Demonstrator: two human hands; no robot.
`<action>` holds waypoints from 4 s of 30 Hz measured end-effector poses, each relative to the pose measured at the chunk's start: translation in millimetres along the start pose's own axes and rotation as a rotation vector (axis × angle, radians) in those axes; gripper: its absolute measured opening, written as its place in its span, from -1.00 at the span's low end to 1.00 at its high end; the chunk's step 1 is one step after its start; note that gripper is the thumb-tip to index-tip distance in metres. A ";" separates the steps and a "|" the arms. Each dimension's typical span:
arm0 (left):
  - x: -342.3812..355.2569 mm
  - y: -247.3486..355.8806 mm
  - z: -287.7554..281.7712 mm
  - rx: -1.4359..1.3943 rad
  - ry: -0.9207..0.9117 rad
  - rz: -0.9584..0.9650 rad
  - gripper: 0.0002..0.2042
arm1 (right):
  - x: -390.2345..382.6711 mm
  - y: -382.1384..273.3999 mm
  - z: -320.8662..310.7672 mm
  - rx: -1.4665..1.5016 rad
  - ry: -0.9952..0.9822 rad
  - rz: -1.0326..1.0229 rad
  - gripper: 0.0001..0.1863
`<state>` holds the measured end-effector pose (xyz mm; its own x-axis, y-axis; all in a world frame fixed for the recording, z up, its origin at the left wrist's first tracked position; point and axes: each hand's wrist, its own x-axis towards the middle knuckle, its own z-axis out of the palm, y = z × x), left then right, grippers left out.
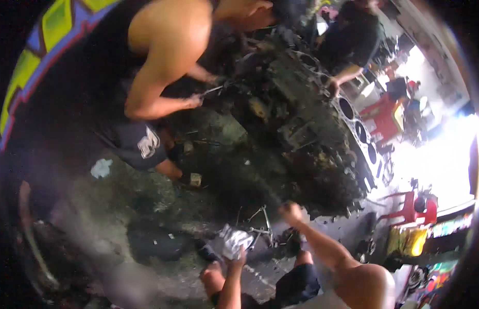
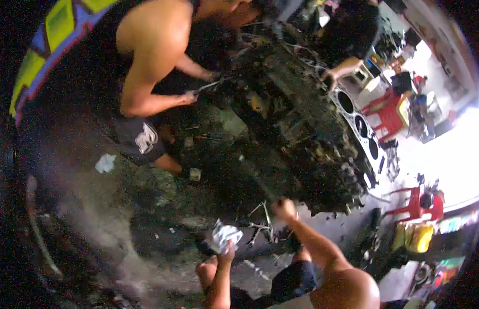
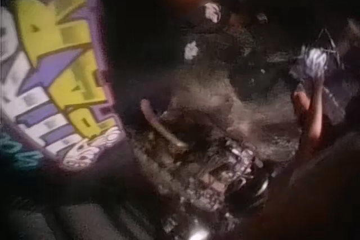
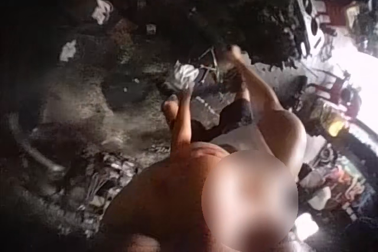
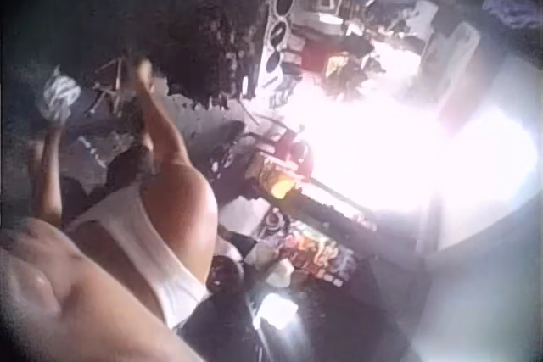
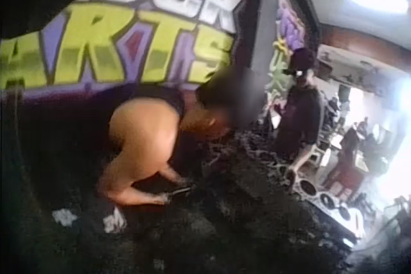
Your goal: The person uses a socket wrench to tighten bolts on an engine block, wipes their hands with a cloth, and then pours water into a cup from a dispenser before receiving a juice drink from another person.
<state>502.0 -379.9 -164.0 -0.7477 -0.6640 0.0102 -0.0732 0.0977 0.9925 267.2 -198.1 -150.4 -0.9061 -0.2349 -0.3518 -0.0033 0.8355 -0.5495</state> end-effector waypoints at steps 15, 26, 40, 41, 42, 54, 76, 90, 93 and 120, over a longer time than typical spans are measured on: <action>111.2 506.7 32.9 -0.976 0.214 0.423 -0.59 | 61.6 -107.6 -430.6 0.284 0.634 -0.158 -0.53; 103.4 540.5 107.2 -1.153 -0.270 0.610 -0.45 | -113.1 -138.6 -284.1 1.574 -0.041 -0.055 -0.28; -34.3 402.3 228.9 -0.314 -1.240 0.550 -0.40 | -229.1 -57.4 -289.1 2.237 0.223 -0.165 -0.77; -44.0 398.8 234.7 -0.300 -1.244 0.553 -0.40 | -231.9 -48.1 -294.4 1.966 0.333 -0.014 -0.78; -53.8 394.9 241.5 -0.268 -1.266 0.555 -0.40 | -231.3 -35.0 -292.7 1.782 0.394 0.080 -0.79; -72.0 428.3 381.0 0.443 -1.589 0.514 -0.32 | -310.4 140.5 -358.7 1.332 0.687 -0.018 -0.84; -5.6 384.9 420.0 -0.692 -0.234 -0.639 -0.44 | -270.6 278.0 -532.6 0.460 0.782 -0.131 -0.72; 41.0 326.8 485.8 -0.763 -0.291 -0.907 -0.42 | 96.6 65.7 -672.2 1.024 0.956 -0.185 -0.50; 42.2 319.7 521.0 -0.795 -0.377 -1.040 -0.42 | 118.4 158.8 -604.0 0.623 0.849 -0.075 -0.31; -135.0 146.1 575.0 -0.033 -1.176 -1.187 -0.73 | -413.7 235.8 -304.9 0.666 0.321 0.841 -0.63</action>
<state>212.6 150.3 -90.3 -0.3475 0.5289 -0.7743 -0.9222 -0.0431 0.3844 512.3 247.5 96.7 -0.5805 0.4988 -0.6436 0.8018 0.2124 -0.5585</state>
